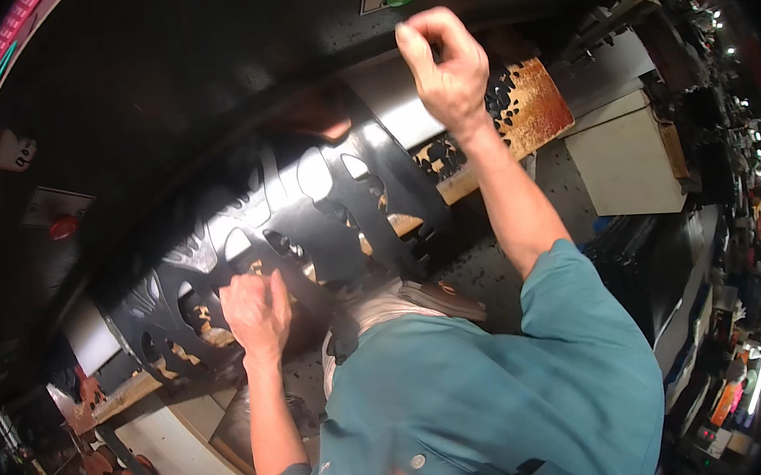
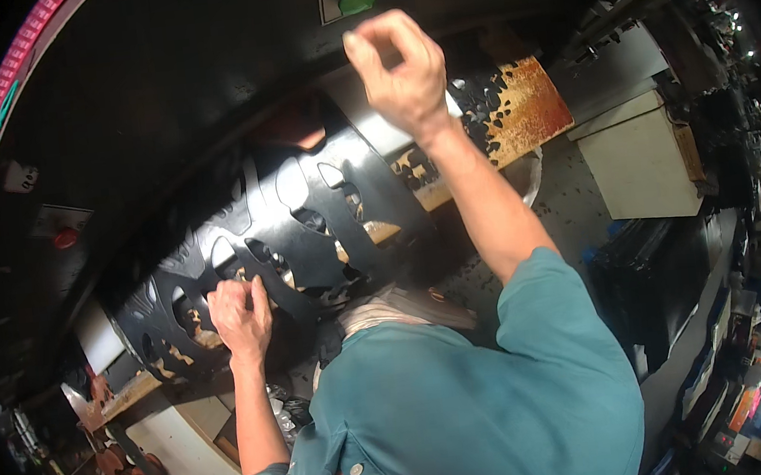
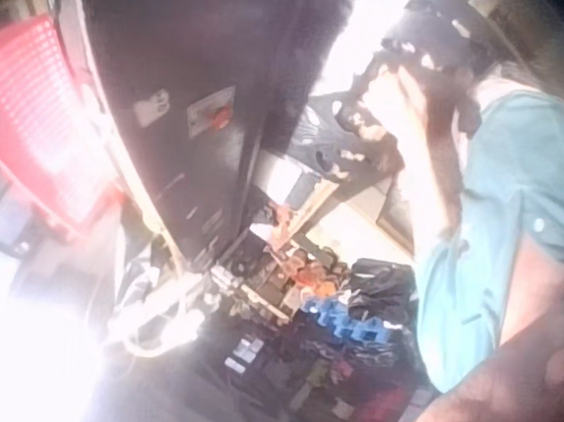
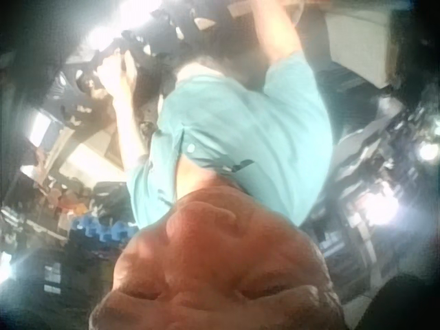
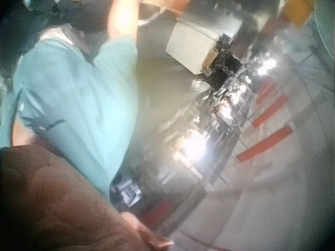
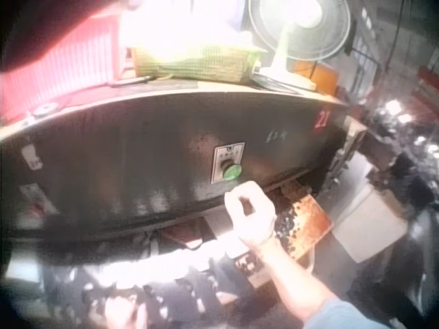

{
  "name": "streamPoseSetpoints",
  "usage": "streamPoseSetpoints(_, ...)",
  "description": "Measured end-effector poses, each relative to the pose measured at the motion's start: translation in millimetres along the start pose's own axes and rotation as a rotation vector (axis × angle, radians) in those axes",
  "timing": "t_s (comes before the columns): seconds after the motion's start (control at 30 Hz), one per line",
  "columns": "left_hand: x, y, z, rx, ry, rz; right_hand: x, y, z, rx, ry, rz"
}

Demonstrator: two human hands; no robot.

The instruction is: The person removes a black leather cutout from a larger sheet, trims its edges with scissors, and then uses a wooden tool to press and smooth the cutout on the work surface.

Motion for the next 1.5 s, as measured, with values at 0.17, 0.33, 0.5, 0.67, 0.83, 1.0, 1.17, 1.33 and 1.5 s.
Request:
streamPoseSetpoints(0.17, -0.5, 5.2, 3.6, -0.071, -0.032, 0.004, 10.6, 9.9, 22.6, 0.142, 0.092, 0.068)
streamPoseSetpoints(0.33, -2.0, 4.9, 5.2, -0.107, -0.036, 0.014, -28.8, 114.3, 41.7, 0.107, 0.113, -0.235)
streamPoseSetpoints(0.5, -1.1, 3.7, 4.3, -0.100, 0.003, 0.028, -39.0, 161.7, 15.1, 0.233, 0.289, -0.236)
streamPoseSetpoints(0.67, -0.8, 4.5, 4.6, -0.100, -0.034, 0.030, -40.2, 162.2, 13.4, 0.263, 0.352, -0.236)
streamPoseSetpoints(0.83, 3.5, 5.1, 4.8, -0.083, 0.010, 0.120, -50.2, 169.0, 13.6, 0.322, 0.413, -0.314)
streamPoseSetpoints(1.0, -2.4, 7.2, 8.8, -0.136, 0.013, 0.093, -54.2, 170.1, 14.9, 0.312, 0.374, -0.309)
streamPoseSetpoints(1.17, -1.4, 6.2, 10.3, -0.145, 0.013, 0.114, -60.4, 174.2, 18.9, 0.300, 0.309, -0.331)
streamPoseSetpoints(1.33, -5.3, -0.6, 12.4, -0.090, 0.078, 0.107, -82.3, 171.9, 32.6, 0.276, 0.121, -0.582)
streamPoseSetpoints(1.5, 0.2, -7.4, 4.2, 0.062, 0.167, 0.214, -83.7, 118.9, 17.6, 0.212, 0.082, -0.640)
Point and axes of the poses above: each hand's wrist, its own y-axis away from the middle knuckle, its own z-axis out of the back of the hand, x = y × z, the point moved 9 cm from there along -y, towards the middle knuckle, and after that the axes turned 2 degrees about y, right-handed, at the moved point
